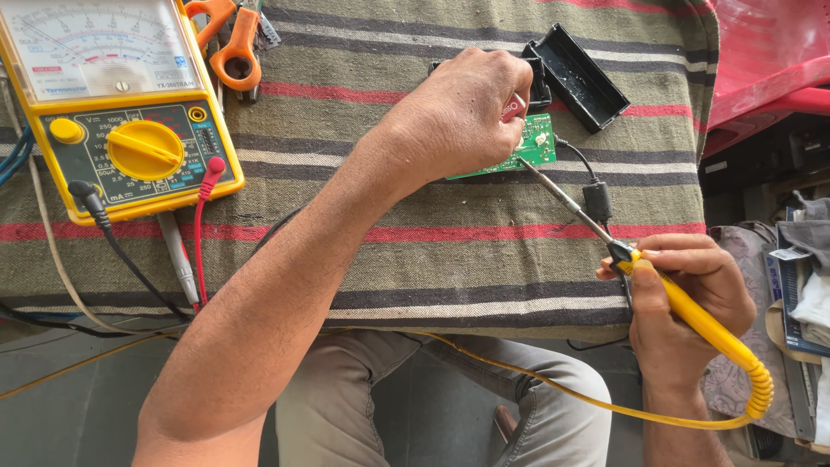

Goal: The person holds a green circuit board on a cloth-covered bench and solders its components with a yellow soldering iron, repositioning the board and touching the iron to different solder points. At the end they place the board into a black plastic housing with a battery and press the parts together.

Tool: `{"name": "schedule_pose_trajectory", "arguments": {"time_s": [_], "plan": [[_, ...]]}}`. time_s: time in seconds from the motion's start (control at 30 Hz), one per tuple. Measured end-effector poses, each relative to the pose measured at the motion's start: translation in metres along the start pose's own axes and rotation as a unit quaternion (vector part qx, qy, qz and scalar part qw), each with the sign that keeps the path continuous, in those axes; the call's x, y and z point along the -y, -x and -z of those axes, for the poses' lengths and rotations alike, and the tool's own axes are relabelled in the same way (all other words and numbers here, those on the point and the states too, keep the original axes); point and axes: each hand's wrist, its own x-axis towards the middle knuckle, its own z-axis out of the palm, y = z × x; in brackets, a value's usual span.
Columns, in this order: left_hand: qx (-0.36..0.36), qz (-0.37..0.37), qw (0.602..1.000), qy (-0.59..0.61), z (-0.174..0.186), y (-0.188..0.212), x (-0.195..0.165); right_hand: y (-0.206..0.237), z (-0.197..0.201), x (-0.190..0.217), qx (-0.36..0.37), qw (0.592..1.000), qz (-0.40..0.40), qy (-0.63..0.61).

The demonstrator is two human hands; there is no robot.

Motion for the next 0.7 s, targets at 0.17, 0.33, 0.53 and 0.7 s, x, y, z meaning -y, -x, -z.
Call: {"name": "schedule_pose_trajectory", "arguments": {"time_s": [0.17, 0.33, 0.53, 0.7], "plan": [[0.008, 0.013, 1.000, -0.003, 0.000, 0.000, -0.002, 0.002, 0.003, -0.004, 0.005, 1.000, 0.003, -0.016], [0.018, 0.024, 1.000, -0.005, 0.001, -0.001, -0.001, 0.002, 0.004, -0.007, 0.008, 1.000, 0.004, -0.019], [0.005, 0.013, 1.000, -0.008, 0.000, -0.001, -0.001, 0.003, 0.005, -0.006, 0.013, 0.999, 0.001, -0.037], [0.013, 0.018, 1.000, 0.007, 0.002, -0.001, 0.001, -0.008, 0.007, -0.009, -0.028, 0.979, -0.016, -0.201]]}}
